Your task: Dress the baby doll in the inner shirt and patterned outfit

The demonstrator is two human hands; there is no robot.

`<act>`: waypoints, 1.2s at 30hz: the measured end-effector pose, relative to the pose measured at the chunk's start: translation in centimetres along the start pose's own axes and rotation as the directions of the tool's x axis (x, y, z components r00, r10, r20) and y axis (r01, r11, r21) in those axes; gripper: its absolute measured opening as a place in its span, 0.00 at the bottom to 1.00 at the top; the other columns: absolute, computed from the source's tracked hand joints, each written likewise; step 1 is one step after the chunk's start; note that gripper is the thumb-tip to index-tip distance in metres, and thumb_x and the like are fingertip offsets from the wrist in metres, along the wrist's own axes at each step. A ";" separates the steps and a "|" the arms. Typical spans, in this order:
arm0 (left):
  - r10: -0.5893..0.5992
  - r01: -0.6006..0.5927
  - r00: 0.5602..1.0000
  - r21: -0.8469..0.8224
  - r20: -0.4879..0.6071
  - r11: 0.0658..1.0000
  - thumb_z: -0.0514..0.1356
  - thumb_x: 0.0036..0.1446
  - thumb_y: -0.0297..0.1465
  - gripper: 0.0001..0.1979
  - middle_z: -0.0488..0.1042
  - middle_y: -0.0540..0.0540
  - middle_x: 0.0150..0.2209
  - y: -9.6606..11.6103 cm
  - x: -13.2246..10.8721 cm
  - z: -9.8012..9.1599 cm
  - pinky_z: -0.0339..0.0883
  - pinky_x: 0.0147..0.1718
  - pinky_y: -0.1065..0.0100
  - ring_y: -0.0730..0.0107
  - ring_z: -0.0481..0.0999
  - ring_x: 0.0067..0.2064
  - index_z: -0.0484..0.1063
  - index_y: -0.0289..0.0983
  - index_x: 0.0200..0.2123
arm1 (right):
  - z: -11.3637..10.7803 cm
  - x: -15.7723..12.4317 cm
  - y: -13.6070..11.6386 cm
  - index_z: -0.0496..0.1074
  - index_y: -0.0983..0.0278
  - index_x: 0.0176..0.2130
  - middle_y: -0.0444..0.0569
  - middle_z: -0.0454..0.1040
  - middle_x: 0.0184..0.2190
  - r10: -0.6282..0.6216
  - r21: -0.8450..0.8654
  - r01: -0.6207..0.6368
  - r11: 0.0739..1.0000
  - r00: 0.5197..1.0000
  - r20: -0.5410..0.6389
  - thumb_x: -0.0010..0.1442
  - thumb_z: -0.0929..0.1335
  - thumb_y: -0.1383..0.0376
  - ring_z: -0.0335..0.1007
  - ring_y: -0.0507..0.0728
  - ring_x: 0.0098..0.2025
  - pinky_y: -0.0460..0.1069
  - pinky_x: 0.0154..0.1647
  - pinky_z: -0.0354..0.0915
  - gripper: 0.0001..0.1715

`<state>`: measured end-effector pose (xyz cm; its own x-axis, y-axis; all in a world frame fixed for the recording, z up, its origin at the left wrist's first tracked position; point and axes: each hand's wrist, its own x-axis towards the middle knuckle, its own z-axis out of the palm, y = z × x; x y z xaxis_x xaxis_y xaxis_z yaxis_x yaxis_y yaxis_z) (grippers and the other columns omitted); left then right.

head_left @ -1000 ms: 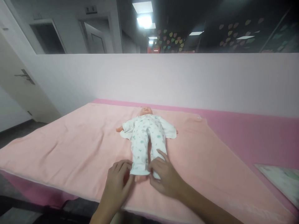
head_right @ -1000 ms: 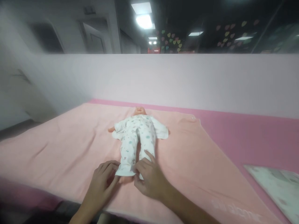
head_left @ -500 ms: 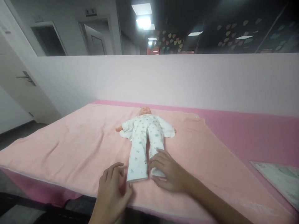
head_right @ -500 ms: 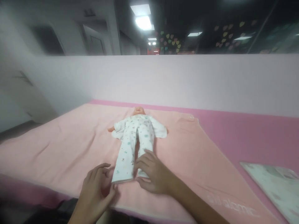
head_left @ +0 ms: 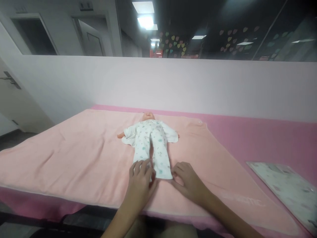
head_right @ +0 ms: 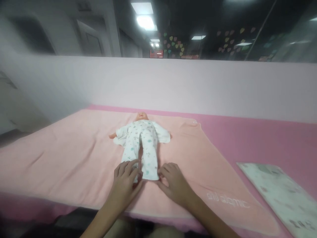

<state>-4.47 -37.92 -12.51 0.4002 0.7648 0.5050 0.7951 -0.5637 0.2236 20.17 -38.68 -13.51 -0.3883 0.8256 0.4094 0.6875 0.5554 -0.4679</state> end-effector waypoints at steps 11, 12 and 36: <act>-0.037 0.040 0.999 -0.130 0.030 0.991 0.59 0.58 0.27 0.05 0.74 0.42 0.58 0.6 0.3 -2.3 0.61 0.57 0.46 0.46 0.68 0.59 0.69 0.42 0.38 | -2.1 0.0 -1.8 0.62 0.59 0.35 0.44 0.69 0.31 -0.103 -0.075 0.098 0.992 0.992 -0.070 0.65 0.67 0.72 0.66 0.58 0.36 0.59 0.48 0.64 0.11; -0.028 0.032 0.999 -0.130 0.036 0.991 0.59 0.58 0.27 0.05 0.74 0.42 0.57 0.7 0.2 -2.4 0.61 0.57 0.46 0.47 0.68 0.59 0.69 0.42 0.37 | -2.2 -0.1 -1.8 0.62 0.59 0.34 0.44 0.68 0.30 -0.133 -0.097 0.127 0.987 0.989 -0.062 0.64 0.66 0.72 0.65 0.58 0.35 0.59 0.49 0.64 0.10; -0.100 0.119 0.981 -0.108 0.166 0.987 0.60 0.59 0.29 0.01 0.74 0.45 0.40 -14.8 9.5 2.1 0.61 0.44 0.55 0.53 0.69 0.45 0.69 0.40 0.36 | 5.7 12.3 8.8 0.71 0.62 0.42 0.55 0.72 0.45 0.040 -0.144 -0.062 0.988 0.987 -0.154 0.69 0.63 0.69 0.64 0.63 0.43 0.56 0.44 0.63 0.08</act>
<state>-11.50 -21.63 -12.84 0.3885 0.8584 0.3351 0.7833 -0.4992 0.3705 17.99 -23.10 -17.06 -0.2617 0.8220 0.5058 0.7916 0.4826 -0.3747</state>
